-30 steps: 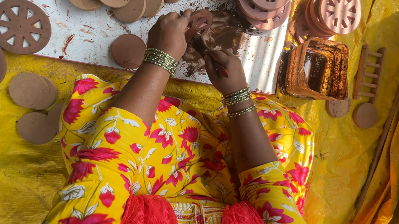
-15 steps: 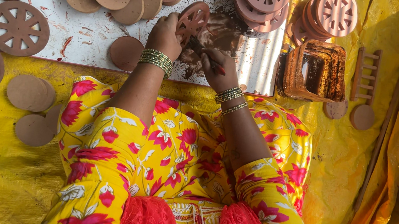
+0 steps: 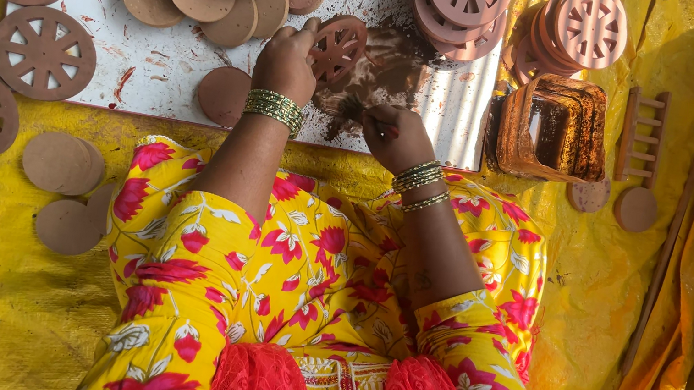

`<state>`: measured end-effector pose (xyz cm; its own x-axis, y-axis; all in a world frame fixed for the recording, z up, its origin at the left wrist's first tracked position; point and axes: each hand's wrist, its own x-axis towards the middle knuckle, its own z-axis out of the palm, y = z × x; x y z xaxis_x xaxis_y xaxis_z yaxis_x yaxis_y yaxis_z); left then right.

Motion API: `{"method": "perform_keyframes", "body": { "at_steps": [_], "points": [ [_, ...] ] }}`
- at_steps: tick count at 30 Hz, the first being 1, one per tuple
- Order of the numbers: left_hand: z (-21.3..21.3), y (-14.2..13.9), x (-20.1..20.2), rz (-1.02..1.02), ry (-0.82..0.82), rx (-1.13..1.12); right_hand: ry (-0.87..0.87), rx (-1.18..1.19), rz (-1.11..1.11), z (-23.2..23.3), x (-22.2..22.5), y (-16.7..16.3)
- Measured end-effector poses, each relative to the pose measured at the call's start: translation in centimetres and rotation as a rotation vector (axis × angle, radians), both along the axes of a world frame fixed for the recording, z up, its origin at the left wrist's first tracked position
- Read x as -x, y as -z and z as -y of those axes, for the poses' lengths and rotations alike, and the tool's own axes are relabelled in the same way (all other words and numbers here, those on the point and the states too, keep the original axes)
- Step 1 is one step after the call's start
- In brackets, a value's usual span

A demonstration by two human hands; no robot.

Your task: The person sits on the ground and spreads a brown paste over wheel-shaped decorative discs using a small brush-like tool, working one disc at a time on a white board. Coated discs are stacked nearby and plain discs are taken from a pile as each is finished.

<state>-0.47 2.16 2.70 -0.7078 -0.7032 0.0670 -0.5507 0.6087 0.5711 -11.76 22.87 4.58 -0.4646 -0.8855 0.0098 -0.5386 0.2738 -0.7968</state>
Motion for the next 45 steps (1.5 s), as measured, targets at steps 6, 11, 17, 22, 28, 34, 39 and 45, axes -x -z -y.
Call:
{"method": "perform_keyframes", "body": {
  "at_steps": [6,11,17,22,28,34,39,45],
  "points": [
    [-0.4,-0.6,0.4,0.044,0.008,-0.020,0.021,0.187,-0.142,0.0,0.0,0.8],
    [-0.5,-1.2,0.9,0.052,0.003,-0.026,0.003,0.207,-0.104,1.8,-0.6,1.9],
    [-0.5,-0.9,1.0,0.113,0.021,-0.034,0.028,0.199,-0.135,0.5,0.4,1.7],
    [-0.1,-0.7,1.3,0.133,0.030,-0.047,-0.001,0.171,-0.086,1.8,0.0,1.8],
    [0.0,-0.7,1.1,0.165,0.001,-0.070,0.037,0.166,-0.121,0.9,0.3,0.8],
    [-0.4,-0.9,1.3,0.161,0.065,-0.032,0.008,0.169,-0.179,1.9,-0.2,1.0],
    [-1.1,-1.5,1.1,0.150,0.033,-0.002,0.015,0.134,-0.128,1.0,0.8,0.4],
    [-1.4,-2.0,1.2,0.135,0.094,0.008,0.013,0.119,-0.124,1.5,-0.1,0.7]
  ]
}}
